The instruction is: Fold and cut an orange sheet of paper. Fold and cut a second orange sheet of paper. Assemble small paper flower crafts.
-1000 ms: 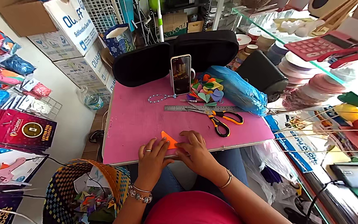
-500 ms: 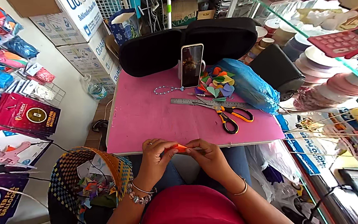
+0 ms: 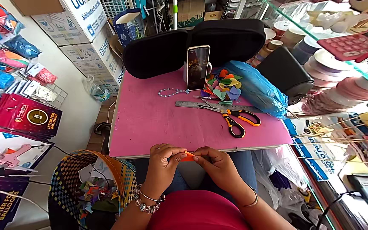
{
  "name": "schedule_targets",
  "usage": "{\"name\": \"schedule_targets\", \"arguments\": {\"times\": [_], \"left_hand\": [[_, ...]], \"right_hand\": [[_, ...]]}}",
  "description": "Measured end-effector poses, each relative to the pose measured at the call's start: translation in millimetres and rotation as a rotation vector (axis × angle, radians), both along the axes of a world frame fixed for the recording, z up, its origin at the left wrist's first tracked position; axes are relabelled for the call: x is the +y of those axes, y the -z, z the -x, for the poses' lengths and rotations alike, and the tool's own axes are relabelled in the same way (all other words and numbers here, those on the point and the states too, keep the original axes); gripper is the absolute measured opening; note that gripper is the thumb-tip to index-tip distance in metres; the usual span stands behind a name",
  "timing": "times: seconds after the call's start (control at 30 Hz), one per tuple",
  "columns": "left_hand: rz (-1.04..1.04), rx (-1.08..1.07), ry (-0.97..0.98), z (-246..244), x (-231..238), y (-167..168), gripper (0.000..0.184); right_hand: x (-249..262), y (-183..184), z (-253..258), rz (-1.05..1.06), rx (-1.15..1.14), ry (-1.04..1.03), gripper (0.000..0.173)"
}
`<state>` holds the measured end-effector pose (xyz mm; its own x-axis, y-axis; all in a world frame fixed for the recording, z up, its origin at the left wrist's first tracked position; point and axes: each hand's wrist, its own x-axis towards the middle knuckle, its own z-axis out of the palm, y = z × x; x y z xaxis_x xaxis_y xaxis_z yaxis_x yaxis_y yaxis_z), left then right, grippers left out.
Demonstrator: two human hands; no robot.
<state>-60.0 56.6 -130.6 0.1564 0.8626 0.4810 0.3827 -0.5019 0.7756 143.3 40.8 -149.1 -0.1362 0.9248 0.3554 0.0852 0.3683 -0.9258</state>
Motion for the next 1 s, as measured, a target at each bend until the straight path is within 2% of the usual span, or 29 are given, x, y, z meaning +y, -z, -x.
{"name": "schedule_targets", "arguments": {"times": [0.53,0.8,1.0], "left_hand": [[-0.011,-0.067,0.008,-3.2,-2.5,3.8,0.016],[0.146,-0.139,0.095,-2.8,-0.3,-1.3,0.014],[0.214,-0.125,0.148,1.8,0.0,-4.0,0.017]], "right_hand": [[-0.7,-0.1,-1.1,0.044,0.015,0.0,0.011],[-2.0,-4.0,-0.3,0.07,0.035,0.011,0.009],[-5.3,-0.9,1.0,0.009,-0.008,0.054,0.01]]}}
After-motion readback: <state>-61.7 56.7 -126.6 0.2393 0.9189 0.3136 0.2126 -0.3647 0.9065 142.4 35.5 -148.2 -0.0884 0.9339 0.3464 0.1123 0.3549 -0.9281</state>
